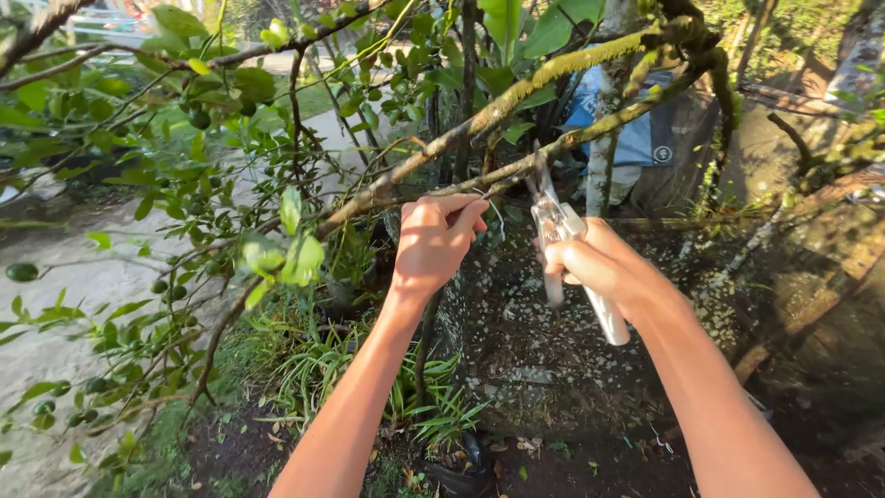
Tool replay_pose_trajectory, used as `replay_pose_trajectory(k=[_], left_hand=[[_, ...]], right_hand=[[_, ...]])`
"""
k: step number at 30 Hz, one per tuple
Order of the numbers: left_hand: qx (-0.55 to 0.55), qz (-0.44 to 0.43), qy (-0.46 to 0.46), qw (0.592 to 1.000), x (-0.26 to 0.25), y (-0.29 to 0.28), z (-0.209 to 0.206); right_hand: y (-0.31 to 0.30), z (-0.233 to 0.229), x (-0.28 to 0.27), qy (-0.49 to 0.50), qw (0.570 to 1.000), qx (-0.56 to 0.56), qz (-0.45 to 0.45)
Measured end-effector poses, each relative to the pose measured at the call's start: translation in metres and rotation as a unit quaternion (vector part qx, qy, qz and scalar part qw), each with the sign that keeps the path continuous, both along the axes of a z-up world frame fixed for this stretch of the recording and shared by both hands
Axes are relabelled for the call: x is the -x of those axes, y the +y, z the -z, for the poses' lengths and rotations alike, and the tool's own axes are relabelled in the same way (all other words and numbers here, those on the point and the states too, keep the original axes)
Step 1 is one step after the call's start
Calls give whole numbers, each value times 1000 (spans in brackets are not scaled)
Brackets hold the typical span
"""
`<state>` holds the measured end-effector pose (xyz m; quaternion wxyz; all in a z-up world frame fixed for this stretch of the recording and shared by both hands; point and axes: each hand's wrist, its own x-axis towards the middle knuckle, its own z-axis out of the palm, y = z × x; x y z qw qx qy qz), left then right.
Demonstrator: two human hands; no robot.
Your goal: Pruning small branches from a citrus tree using metal hand shears in an outdoor garden.
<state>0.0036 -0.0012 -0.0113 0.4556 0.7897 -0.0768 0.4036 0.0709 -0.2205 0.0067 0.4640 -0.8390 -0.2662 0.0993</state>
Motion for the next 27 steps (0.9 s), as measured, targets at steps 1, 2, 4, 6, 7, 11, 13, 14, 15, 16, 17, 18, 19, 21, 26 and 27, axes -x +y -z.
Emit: replay_pose_trajectory(k=[1, 2, 4, 6, 7, 11, 13, 14, 15, 16, 17, 18, 19, 21, 26, 27], left_hand=[[2, -5, 0, 1000, 0, -1, -1], [15, -29, 41, 999, 0, -3, -2], [28, -55, 83, 995, -3, -4, -2], [52, -45, 64, 996, -5, -6, 1], [52, -48, 62, 996, -5, -8, 2], [63, -46, 18, 997, -5, -2, 19], [63, -39, -25, 997, -1, 10, 31], [52, -56, -36, 996, 2, 19, 36], [41, -73, -45, 995, 6, 27, 42], [42, -77, -43, 995, 8, 33, 41], [52, -112, -6, 992, 9, 40, 37], [61, -148, 31, 987, 9, 47, 33], [60, -147, 31, 987, 7, 51, 31], [48, -160, 31, 986, -1, 61, 27], [104, -103, 42, 988, -36, 84, 31], [121, -96, 55, 986, -44, 91, 32]], right_hand=[[0, -6, 7, 0, 1000, 2, -5], [0, -13, 15, 13, 999, 34, 15], [-4, -18, 24, 26, 997, 65, 33], [-10, -17, 29, 131, 989, -65, -13], [-14, -10, 28, 130, 989, -65, -16], [-25, 15, 28, 256, 941, -182, -125], [-26, 27, 23, 288, 917, -215, -174], [-24, 33, 18, 306, 904, -217, -205], [-23, 40, 14, 325, 890, -218, -234], [-18, 41, 11, 327, 889, -216, -236], [-12, 41, 7, 329, 891, -208, -234], [-6, 41, 3, 331, 892, -201, -233], [2, 38, 0, 330, 892, -202, -233], [17, 32, -6, 345, 872, -229, -260], [59, 32, -20, 347, 847, -266, -301], [67, 24, -16, 356, 849, -269, -282]])
